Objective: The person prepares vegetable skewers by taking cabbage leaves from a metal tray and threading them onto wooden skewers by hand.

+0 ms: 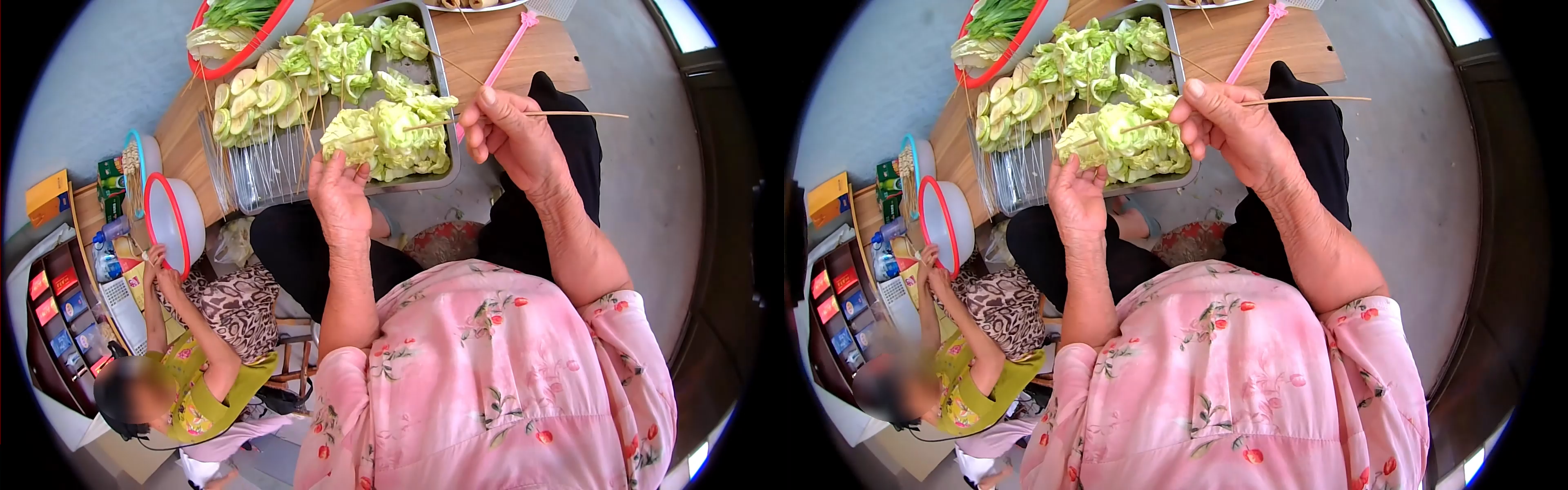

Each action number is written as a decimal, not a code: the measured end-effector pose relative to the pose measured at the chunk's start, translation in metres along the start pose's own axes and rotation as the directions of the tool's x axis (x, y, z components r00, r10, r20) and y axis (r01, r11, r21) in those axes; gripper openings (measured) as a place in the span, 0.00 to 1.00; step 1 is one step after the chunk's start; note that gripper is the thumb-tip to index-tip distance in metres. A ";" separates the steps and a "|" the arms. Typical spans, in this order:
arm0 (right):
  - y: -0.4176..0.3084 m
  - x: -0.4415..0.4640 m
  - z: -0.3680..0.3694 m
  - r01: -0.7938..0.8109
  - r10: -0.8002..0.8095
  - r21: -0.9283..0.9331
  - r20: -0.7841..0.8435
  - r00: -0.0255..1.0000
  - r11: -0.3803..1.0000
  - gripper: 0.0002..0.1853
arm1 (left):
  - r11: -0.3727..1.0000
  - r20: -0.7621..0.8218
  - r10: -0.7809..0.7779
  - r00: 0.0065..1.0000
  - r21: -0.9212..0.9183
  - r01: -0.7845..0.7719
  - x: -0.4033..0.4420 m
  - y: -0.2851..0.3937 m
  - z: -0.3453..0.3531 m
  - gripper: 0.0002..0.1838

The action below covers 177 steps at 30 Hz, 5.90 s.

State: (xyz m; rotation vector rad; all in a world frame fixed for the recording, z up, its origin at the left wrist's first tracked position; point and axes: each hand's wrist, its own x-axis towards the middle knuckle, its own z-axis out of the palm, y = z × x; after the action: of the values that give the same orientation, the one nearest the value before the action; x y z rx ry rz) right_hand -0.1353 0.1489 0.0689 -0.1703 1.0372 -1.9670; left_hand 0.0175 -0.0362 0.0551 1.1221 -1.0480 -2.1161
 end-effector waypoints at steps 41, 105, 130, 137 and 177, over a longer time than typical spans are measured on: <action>-0.006 -0.021 0.012 0.147 -0.168 -0.393 -0.018 0.986 0.908 0.16 | 0.991 0.027 0.057 0.998 -0.124 -0.053 -0.019 -0.001 0.022 0.15; 0.006 -0.021 0.000 -0.026 0.032 0.156 -0.032 0.999 0.987 0.17 | 0.964 0.048 -0.121 0.991 -0.231 0.129 -0.022 0.004 0.027 0.18; 0.041 -0.032 0.046 0.799 -0.521 -0.589 0.648 0.556 0.119 0.29 | 0.988 0.166 -0.125 0.978 0.115 0.106 -0.045 0.013 0.053 0.14; 0.052 -0.036 0.048 0.712 -0.372 -0.688 0.630 0.682 0.140 0.25 | 0.989 0.075 -0.037 0.996 0.145 0.025 -0.030 0.023 0.045 0.14; 0.031 -0.031 0.026 0.487 -0.463 -0.792 0.299 0.835 0.368 0.09 | -0.003 0.558 0.402 0.726 0.793 -0.609 0.074 -0.016 0.034 0.18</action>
State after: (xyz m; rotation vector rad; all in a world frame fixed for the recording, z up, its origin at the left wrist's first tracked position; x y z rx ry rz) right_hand -0.0845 0.1480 0.0713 -1.1749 2.0673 -1.7021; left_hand -0.0509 -0.0677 0.0207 0.6885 -2.5984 -0.7151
